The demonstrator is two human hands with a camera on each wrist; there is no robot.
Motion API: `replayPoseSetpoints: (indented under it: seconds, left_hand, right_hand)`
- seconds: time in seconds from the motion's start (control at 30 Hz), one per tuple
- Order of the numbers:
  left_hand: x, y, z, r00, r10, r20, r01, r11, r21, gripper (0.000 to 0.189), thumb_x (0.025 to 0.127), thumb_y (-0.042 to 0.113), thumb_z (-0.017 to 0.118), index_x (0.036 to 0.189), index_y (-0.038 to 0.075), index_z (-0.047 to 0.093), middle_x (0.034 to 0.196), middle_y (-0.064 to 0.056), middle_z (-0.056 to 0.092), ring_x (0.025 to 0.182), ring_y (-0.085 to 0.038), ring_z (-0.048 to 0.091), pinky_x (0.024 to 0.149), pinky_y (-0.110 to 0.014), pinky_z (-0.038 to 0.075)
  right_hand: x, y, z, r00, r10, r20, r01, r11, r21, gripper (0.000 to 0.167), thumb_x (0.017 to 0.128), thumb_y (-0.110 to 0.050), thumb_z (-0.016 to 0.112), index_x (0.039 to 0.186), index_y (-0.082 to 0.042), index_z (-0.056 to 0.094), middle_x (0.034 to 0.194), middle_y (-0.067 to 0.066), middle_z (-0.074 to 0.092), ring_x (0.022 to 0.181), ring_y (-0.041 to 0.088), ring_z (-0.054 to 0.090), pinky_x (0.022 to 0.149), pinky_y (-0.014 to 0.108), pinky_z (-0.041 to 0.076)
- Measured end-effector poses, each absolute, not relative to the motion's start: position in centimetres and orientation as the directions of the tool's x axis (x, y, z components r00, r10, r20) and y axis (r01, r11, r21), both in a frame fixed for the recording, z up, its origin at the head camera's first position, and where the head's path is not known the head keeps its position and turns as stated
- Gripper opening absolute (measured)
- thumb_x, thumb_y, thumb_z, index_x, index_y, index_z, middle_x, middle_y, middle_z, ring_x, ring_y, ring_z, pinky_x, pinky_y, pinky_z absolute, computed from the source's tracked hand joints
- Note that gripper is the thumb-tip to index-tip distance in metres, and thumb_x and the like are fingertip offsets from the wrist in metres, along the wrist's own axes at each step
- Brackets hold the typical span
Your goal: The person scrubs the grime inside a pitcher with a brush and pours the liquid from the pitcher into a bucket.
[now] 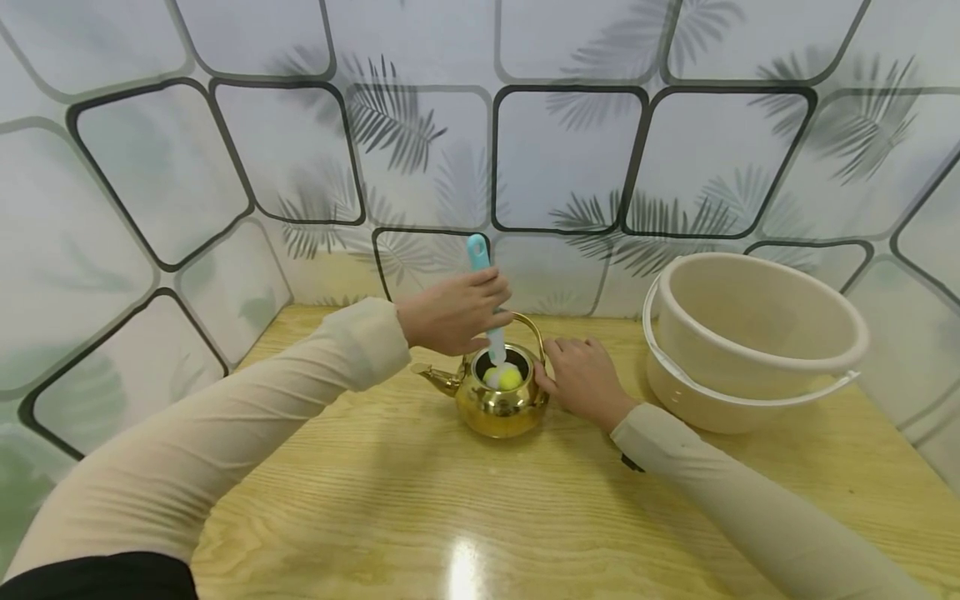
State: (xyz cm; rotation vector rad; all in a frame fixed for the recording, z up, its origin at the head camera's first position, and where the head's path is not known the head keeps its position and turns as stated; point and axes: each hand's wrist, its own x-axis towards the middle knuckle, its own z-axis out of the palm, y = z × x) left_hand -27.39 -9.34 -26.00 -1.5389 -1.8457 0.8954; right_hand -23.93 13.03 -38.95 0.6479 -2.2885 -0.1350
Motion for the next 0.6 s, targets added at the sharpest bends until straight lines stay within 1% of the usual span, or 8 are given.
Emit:
replayPoseSetpoints:
  seconds: [0.17, 0.33, 0.5, 0.6]
  left_hand:
    - [-27.53, -9.43, -25.95, -0.189, 0.982, -0.001, 0.615, 0.118, -0.780, 0.043, 0.090, 0.049, 0.051, 0.117, 0.015, 0.058, 0.110, -0.007, 0.060, 0.105, -0.025, 0.049, 0.099, -0.038, 0.032]
    - [-27.71, -9.33, -25.61, -0.182, 0.983, -0.022, 0.608, 0.096, -0.788, 0.041, 0.089, 0.048, 0.052, 0.111, 0.014, 0.059, 0.110, -0.008, 0.060, 0.107, -0.025, 0.050, 0.101, -0.038, 0.031]
    - [-27.72, -8.88, -25.27, -0.164, 0.985, -0.048, 0.557, 0.053, -0.829, 0.037, 0.089, 0.047, 0.051, 0.103, 0.013, 0.060, 0.111, -0.009, 0.061, 0.110, -0.026, 0.051, 0.105, -0.037, 0.029]
    - [-27.43, -8.51, -25.18, -0.174, 0.983, -0.052, 0.506, 0.044, -0.862, 0.036, 0.089, 0.045, 0.050, 0.100, 0.013, 0.060, 0.109, -0.010, 0.062, 0.110, -0.026, 0.051, 0.105, -0.035, 0.028]
  right_hand:
    - [-23.84, 12.99, -38.88, -0.598, -0.488, 0.636, -0.415, 0.867, 0.275, 0.021, 0.085, -0.028, 0.061, 0.082, -0.007, 0.057, 0.063, 0.005, 0.060, 0.053, 0.019, 0.056, 0.049, 0.032, 0.039]
    - [-23.86, 12.92, -38.89, -0.592, -0.481, 0.647, -0.416, 0.869, 0.266, 0.020, 0.083, -0.026, 0.062, 0.077, -0.007, 0.055, 0.060, 0.004, 0.057, 0.051, 0.019, 0.053, 0.049, 0.032, 0.037]
    - [-23.94, 12.93, -38.89, -0.591, -0.481, 0.647, -0.416, 0.869, 0.267, 0.020, 0.083, -0.026, 0.060, 0.076, -0.008, 0.054, 0.059, 0.003, 0.056, 0.050, 0.019, 0.052, 0.049, 0.032, 0.036]
    - [-23.95, 12.95, -38.83, -0.590, -0.485, 0.646, -0.418, 0.868, 0.269, 0.020, 0.083, -0.025, 0.060, 0.077, -0.008, 0.054, 0.059, 0.003, 0.056, 0.051, 0.019, 0.053, 0.049, 0.032, 0.036]
